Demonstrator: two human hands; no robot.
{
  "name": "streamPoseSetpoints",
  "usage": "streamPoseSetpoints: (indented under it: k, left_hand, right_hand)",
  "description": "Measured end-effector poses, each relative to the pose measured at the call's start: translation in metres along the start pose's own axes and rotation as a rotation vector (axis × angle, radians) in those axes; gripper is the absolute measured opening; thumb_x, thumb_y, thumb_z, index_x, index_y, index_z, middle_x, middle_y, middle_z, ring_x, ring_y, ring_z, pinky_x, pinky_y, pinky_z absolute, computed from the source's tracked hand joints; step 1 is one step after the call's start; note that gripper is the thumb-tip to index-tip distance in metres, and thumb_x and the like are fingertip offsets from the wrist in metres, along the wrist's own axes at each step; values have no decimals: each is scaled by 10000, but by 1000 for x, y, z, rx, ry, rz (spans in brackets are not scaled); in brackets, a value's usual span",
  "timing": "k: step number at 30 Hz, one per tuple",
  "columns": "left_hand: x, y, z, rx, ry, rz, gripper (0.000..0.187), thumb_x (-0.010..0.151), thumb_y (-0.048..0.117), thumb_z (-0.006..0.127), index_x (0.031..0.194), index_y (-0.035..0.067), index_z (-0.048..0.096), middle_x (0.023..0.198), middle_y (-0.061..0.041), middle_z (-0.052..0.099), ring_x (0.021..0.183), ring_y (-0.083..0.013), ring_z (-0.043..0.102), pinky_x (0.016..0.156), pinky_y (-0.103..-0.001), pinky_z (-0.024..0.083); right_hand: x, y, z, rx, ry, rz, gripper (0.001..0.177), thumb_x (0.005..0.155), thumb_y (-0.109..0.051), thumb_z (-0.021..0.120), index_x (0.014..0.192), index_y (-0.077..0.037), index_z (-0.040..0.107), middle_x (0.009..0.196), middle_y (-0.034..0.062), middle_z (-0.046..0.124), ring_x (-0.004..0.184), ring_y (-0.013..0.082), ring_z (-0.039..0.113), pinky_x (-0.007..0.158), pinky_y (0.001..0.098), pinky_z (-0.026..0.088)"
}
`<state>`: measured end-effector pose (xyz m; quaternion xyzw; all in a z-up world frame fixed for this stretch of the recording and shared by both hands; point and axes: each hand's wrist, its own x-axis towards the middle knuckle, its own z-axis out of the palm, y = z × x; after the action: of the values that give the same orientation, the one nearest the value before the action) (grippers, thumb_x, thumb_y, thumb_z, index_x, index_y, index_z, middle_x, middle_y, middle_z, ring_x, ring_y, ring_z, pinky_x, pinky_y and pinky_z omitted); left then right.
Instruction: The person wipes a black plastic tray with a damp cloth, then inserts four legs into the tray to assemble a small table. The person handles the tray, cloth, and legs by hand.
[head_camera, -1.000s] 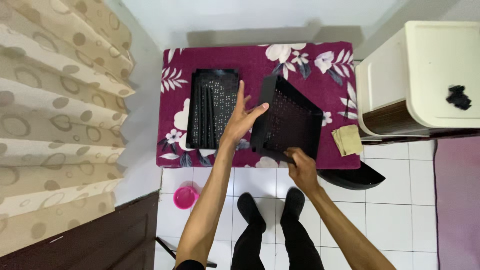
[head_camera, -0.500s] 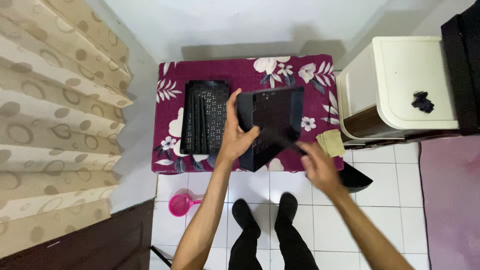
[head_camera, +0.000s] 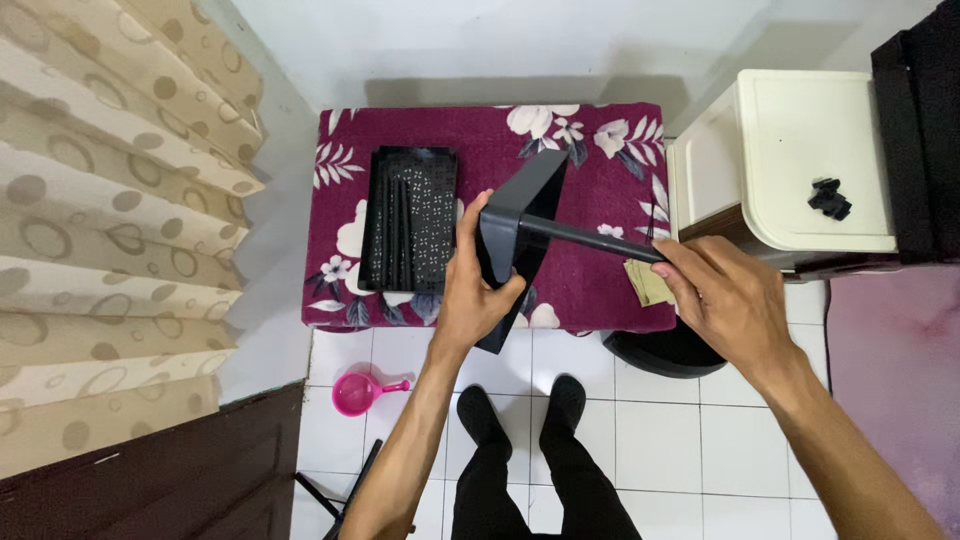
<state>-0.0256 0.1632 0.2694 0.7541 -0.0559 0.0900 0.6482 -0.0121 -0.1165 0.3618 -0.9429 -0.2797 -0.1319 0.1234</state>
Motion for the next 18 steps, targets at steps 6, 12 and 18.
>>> streamPoseSetpoints:
  k: [6,12,18]
  left_hand:
    - [-9,11,0,110,-67,-47,1065,738,-69,700,1641,82,155,1680,-209,316,1507,-434,398,1227,-511,375]
    - [-13,18,1,167,-78,48,1042,760,-71,711,1634,56,157,1704,-214,239,1554,-429,315,1272,-514,325]
    - [-11,21,-2,185,-83,125,1047,757,-96,717,1632,46,160,1698,-229,243,1571,-416,297,1253,-491,283]
  right_hand:
    - [-5,3,-17,-117,-24,-46,243,936,-240,768,1114,-76,784,704,14,573,545,130,480,473,302,392]
    - [-9,3,-16,-116,-51,-9,261,945,-288,755,1083,-69,786,630,10,575,447,122,446,385,301,330]
    - [-9,2,-12,146,-153,186,273,946,-289,700,1110,-88,785,614,-3,648,381,103,449,354,297,319]
